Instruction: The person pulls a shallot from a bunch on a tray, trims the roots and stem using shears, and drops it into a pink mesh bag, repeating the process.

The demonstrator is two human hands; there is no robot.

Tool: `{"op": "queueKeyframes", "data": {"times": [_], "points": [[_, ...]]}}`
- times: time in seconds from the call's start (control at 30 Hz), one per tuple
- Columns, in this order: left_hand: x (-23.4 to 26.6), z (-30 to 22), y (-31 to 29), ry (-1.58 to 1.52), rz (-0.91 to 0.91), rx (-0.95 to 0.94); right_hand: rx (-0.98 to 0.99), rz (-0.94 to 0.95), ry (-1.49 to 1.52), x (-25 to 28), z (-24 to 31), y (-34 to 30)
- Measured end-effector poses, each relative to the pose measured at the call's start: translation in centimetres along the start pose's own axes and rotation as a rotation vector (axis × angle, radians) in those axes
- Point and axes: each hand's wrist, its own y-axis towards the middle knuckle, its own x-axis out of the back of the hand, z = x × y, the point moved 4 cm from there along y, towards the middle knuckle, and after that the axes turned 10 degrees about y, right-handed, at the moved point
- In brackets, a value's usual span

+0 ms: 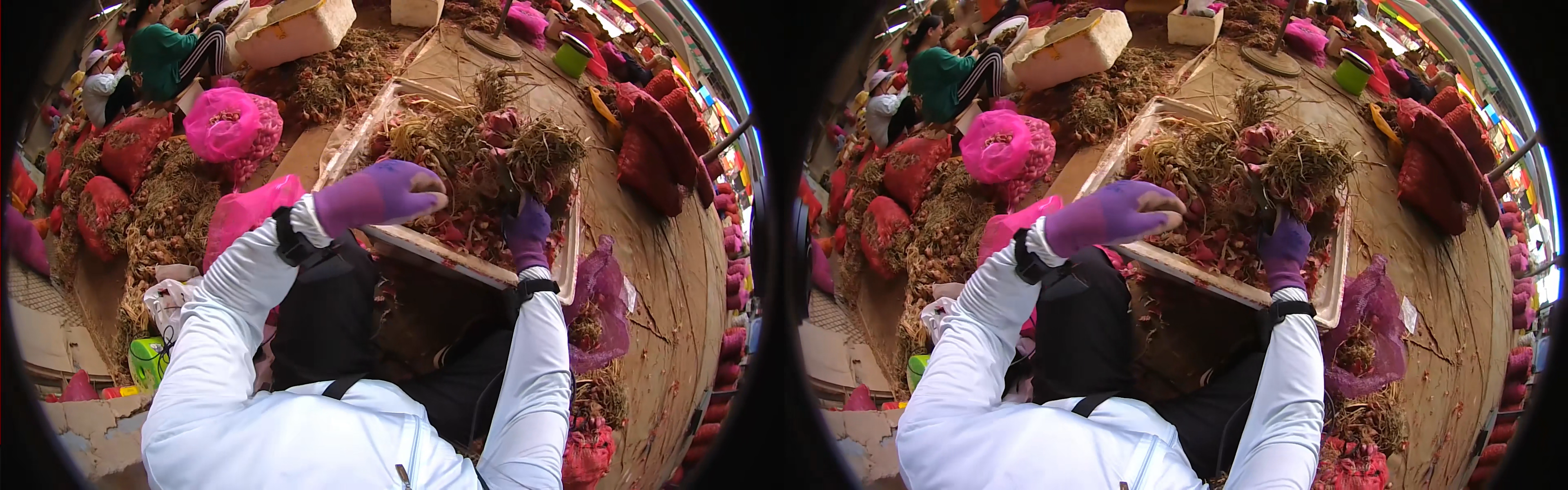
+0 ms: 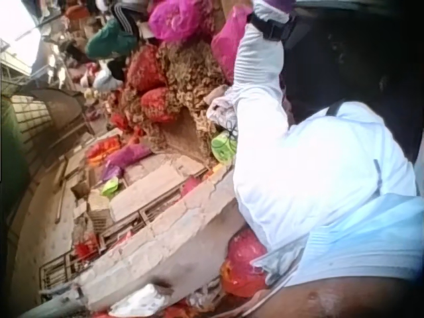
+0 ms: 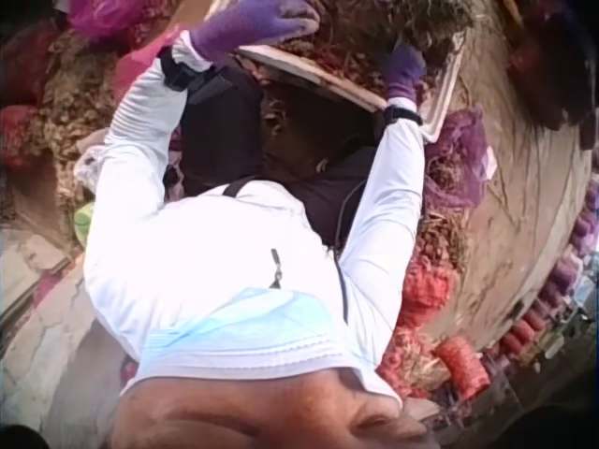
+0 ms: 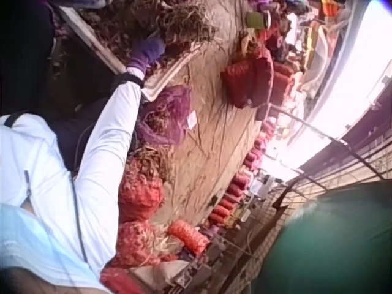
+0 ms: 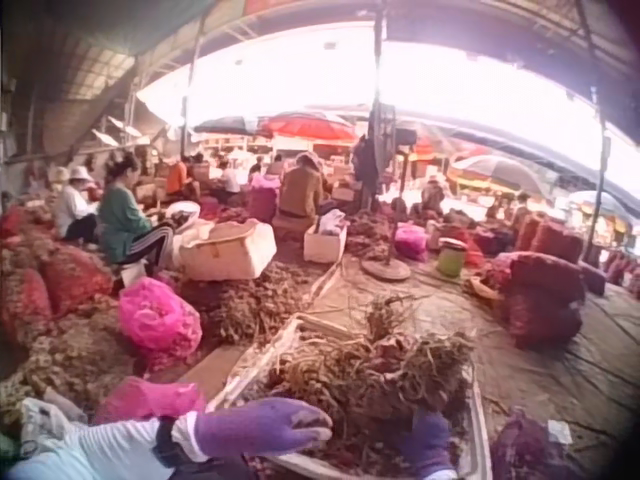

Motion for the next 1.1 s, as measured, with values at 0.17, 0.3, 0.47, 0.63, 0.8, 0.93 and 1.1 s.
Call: {"op": "queueKeyframes", "data": {"times": [0.17,0.3,0.47,0.63,0.8,0.93,1.1], "points": [[-5.9,-1.0,5.8,0.128,0.058,-0.107,0.056,-0.088,-0.124,-0.8,-0.4,0.6],[-11.9,0.6,10.2,0.338,0.049,-0.120,-0.086,0.013,-0.010,-2.5,-1.8,0.8],[-14.6,0.7,12.8,0.621,0.178,-0.120,0.038,-0.081,0.108,-0.1,-0.9,-0.2],[-10.1,1.2,13.0,-0.189,0.143,0.070,-0.088,-0.015,0.414,5.8,0.5,-2.4],[-9.2,1.6,10.3,-1.143,0.087,-0.007,-0.218,0.075,1.643,6.0,3.7,-2.4],[-10.1,2.6,9.6,-1.175,0.059,-0.072,-0.184,-0.013,1.600,5.3,4.6,-1.8],[-10.0,2.1,9.6,-0.587,-0.132,-0.203,-0.290,0.025,1.550,5.0,3.9,-1.8]]}}
